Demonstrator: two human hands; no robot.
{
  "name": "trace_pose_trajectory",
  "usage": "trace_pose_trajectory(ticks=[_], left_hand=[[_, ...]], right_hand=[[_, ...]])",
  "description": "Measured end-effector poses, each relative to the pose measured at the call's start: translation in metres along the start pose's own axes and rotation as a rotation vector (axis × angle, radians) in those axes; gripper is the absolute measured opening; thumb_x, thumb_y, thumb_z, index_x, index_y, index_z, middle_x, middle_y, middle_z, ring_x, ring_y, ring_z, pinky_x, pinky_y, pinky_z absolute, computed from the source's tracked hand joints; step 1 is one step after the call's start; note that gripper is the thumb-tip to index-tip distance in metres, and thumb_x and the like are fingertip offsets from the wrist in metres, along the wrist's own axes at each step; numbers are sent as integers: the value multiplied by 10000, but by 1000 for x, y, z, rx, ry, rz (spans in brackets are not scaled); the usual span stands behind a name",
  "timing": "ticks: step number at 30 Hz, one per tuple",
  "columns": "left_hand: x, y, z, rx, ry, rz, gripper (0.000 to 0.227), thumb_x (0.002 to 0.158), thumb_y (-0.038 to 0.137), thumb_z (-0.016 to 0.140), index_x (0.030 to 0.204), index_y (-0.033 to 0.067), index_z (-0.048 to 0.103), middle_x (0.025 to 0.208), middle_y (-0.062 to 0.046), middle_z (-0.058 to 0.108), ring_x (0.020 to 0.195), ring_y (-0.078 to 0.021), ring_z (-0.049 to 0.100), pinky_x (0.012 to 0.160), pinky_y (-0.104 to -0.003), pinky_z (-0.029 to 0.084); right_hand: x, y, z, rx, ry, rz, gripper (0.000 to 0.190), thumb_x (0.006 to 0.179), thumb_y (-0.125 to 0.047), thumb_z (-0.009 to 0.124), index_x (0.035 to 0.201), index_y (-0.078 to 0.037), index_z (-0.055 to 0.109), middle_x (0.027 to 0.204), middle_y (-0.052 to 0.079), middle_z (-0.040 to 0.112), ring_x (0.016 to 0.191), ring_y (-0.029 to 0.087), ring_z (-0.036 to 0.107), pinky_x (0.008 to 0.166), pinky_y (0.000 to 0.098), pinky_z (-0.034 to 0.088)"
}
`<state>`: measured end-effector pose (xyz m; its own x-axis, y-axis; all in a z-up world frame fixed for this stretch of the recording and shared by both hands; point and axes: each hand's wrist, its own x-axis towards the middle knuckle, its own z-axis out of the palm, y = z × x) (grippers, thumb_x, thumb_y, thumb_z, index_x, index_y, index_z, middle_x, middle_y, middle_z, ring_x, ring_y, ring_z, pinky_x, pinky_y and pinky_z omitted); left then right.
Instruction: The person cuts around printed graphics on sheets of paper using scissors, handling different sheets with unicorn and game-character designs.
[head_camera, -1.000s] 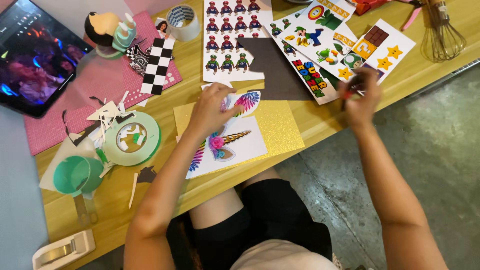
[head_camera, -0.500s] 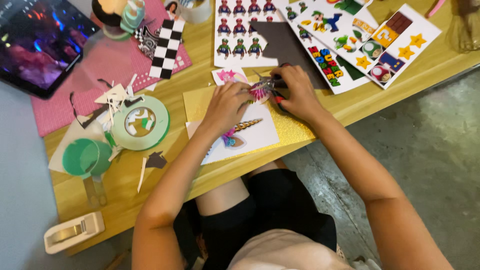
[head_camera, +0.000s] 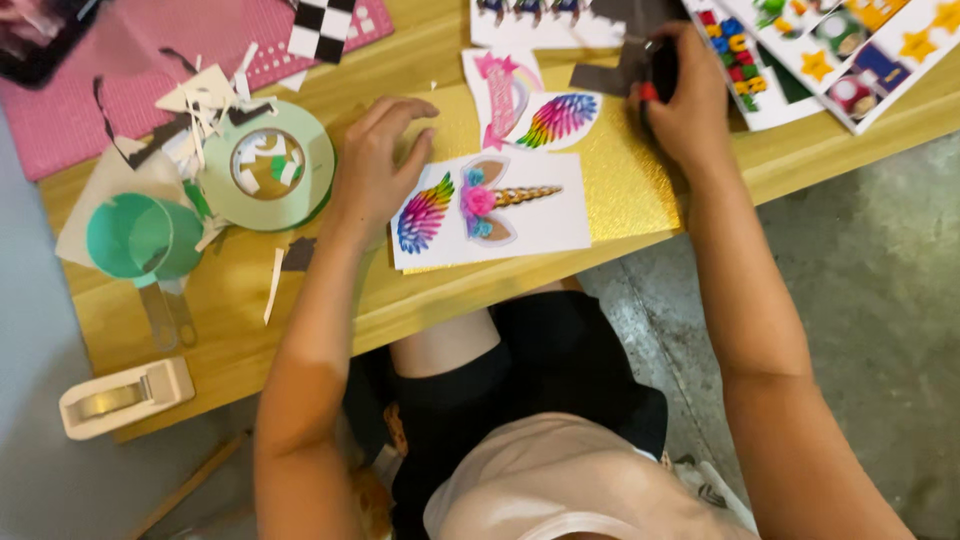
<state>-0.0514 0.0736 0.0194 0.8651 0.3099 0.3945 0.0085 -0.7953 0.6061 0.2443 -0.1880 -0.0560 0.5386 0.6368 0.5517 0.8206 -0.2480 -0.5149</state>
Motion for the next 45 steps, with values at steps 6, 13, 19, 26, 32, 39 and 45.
trace_pose_trajectory(ticks=[6,13,19,26,32,39,45], left_hand=[[-10,1,0,66,-111,138,510,789,292,915,1178,32,711,1220,-102,657,1188,-325,593,1028,-430,481],[-18,-6,1,135,-205,94,632,699,311,943,1219,50,696,1316,-71,607,1248,-280,558,1005,-402,483],[-16,0,3,222,-184,-17,606,665,337,933,1138,58,675,1146,-69,612,1136,-283,572,927,-421,485],[-17,-3,-4,281,-253,-147,683,517,418,1009,973,89,622,1041,-87,604,1106,-311,549,945,-453,403],[-19,-2,-11,273,-295,-156,702,416,359,1025,899,84,597,999,-110,605,1036,-323,535,876,-439,416],[-19,3,-37,153,-466,-247,570,652,234,956,999,55,540,959,-116,675,982,-310,606,788,-417,466],[-22,-6,-77,-452,-527,76,490,931,71,728,1402,78,594,1326,-98,704,1139,-226,662,1057,-362,492]], right_hand=[[-18,59,12,-195,100,-69,510,828,-28,797,1288,9,579,1218,226,646,1102,442,596,914,485,482],[-17,44,-8,-184,197,15,314,804,30,724,1091,7,600,1066,179,662,1009,363,635,865,451,497],[-3,-55,-15,-113,-31,-273,438,811,64,802,1217,-22,662,1175,155,673,1247,383,585,1144,460,394],[-4,-65,-9,15,-282,-231,560,827,-333,917,1255,-95,646,1172,60,667,1187,277,597,1196,424,335],[-12,-19,-15,-198,-31,-147,521,865,-203,973,1220,-5,647,1134,196,655,1064,392,596,892,454,406],[-13,35,-18,-252,183,-73,537,786,-120,871,1237,-30,593,1157,126,682,1073,357,662,910,425,491],[-4,-24,-15,-118,9,-121,410,878,-55,827,1234,-46,625,1131,173,648,1143,383,584,998,451,416]])
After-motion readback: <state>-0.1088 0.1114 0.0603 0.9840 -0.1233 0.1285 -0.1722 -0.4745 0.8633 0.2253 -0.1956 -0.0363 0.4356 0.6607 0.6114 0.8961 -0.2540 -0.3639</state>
